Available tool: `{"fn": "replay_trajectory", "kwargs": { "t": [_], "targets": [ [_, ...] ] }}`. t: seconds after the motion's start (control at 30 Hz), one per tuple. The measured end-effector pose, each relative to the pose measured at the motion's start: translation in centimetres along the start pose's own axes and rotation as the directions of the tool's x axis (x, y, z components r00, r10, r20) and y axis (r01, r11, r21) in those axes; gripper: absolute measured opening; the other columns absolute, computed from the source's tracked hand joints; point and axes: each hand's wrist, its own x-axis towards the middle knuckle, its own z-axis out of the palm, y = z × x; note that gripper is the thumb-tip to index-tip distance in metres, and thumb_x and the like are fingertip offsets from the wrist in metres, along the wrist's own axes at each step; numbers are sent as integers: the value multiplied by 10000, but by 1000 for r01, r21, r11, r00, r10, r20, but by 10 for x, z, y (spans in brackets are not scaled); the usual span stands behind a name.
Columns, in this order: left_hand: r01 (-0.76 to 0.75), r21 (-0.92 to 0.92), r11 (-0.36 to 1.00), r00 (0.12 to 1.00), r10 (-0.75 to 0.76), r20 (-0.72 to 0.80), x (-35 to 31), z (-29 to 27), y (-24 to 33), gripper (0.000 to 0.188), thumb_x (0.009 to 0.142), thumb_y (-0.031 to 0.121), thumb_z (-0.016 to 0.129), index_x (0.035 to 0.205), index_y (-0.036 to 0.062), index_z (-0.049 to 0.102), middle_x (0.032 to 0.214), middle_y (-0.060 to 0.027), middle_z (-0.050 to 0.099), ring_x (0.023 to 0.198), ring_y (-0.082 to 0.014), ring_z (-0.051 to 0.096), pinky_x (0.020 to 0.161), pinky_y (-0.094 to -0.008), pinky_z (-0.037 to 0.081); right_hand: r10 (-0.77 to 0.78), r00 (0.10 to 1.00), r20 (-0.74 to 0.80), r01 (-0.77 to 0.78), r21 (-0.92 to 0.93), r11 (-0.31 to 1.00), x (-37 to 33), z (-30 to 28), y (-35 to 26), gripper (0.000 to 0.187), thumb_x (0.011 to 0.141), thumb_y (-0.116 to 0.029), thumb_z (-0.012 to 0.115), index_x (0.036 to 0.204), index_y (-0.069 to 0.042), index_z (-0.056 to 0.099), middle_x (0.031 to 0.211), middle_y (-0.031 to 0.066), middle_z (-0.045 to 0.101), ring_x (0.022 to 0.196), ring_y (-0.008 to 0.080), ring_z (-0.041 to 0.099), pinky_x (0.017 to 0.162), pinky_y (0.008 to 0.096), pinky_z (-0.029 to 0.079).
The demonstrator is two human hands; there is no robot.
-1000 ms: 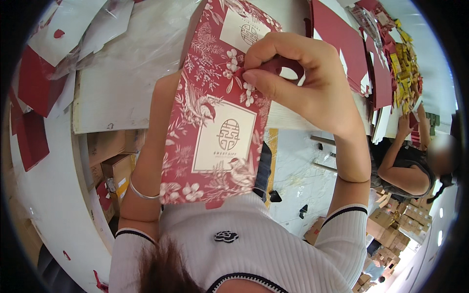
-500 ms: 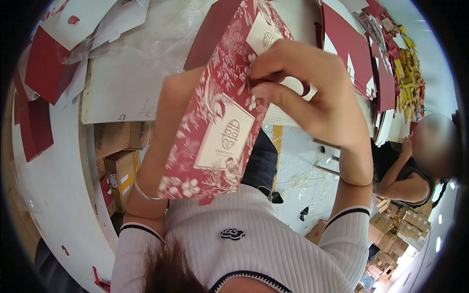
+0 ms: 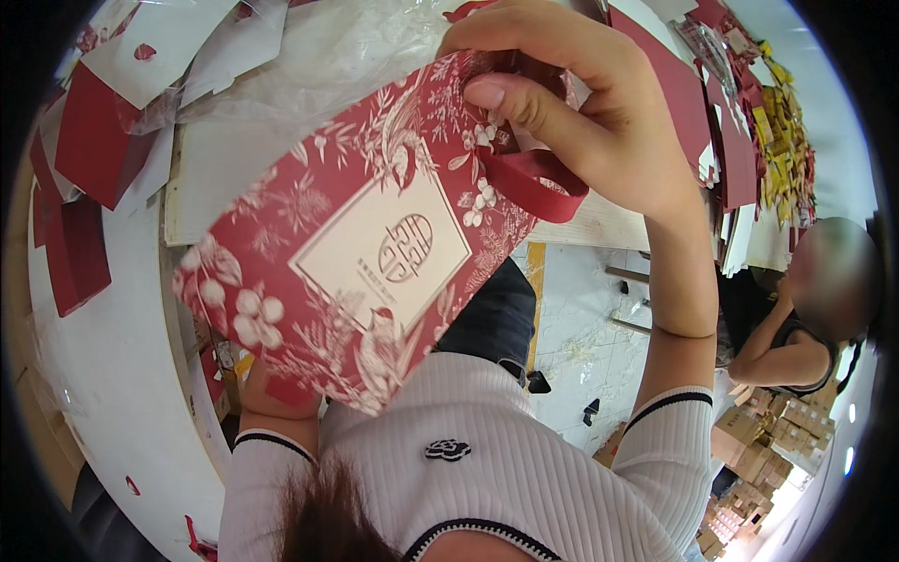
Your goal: The person folds red paper envelopes and inserts small red paper strips into them. The person handles each envelope one at a time, folds the flaps, and places the finished items on the table.
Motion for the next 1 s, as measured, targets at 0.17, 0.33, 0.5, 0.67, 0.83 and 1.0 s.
{"fn": "replay_trajectory", "kwargs": {
  "t": [0.17, 0.33, 0.5, 0.67, 0.83, 1.0],
  "targets": [
    [-34, -6, 999, 999, 34, -11, 1, 5, 4, 231, 797, 168, 606, 907, -16, 520, 923, -137, 580, 809, -147, 558, 694, -251, 438, -50, 993, -102, 59, 87, 994, -7, 0, 14, 200, 753, -28, 616, 928, 48, 555, 835, 153, 571, 738, 251, 552, 652, 304, 433],
    [-66, 3, 998, 998, 66, -24, 3, 7, 4, 237, 794, 177, 615, 898, -13, 520, 916, -133, 581, 804, -144, 554, 692, -246, 432, -77, 973, -217, 92, 64, 994, -9, 5, 13, 243, 784, -55, 605, 997, 27, 526, 909, 111, 567, 789, 173, 547, 682, 276, 433],
    [-123, 0, 992, 991, 123, -43, 10, 7, 6, 243, 790, 187, 624, 889, -10, 520, 909, -130, 581, 798, -141, 550, 690, -241, 426, -70, 997, -22, 70, 2, 998, -27, -7, 8, 246, 739, -178, 656, 874, -4, 549, 1034, 133, 504, 893, 192, 496, 799, 290, 374],
    [-334, -70, 940, 942, 334, -12, 34, 4, 36, 250, 786, 196, 633, 879, -7, 520, 901, -126, 582, 793, -138, 546, 688, -236, 420, 96, 993, -61, -71, 332, 941, -31, -1, 7, 108, 754, -60, 611, 795, 10, 539, 814, 69, 528, 742, 126, 497, 677, 242, 395],
    [-372, -482, 793, 769, 554, 319, 69, 3, 70, 257, 782, 205, 642, 870, -3, 520, 894, -123, 583, 787, -136, 542, 686, -232, 414, 146, 988, 40, -148, 450, 881, -21, 0, -4, 88, 775, -67, 556, 769, 20, 555, 746, 28, 553, 682, 78, 519, 635, 204, 421],
    [-526, 111, 843, 837, 536, -108, 46, 11, 49, 377, 792, 238, 645, 1030, -33, 537, 854, -9, 556, 719, -83, 454, 647, -203, 390, 392, 918, -61, -133, 883, 450, -20, -7, 18, 82, 750, -4, 542, 825, 27, 550, 778, 47, 585, 679, 77, 559, 608, 176, 445]
  ]
}}
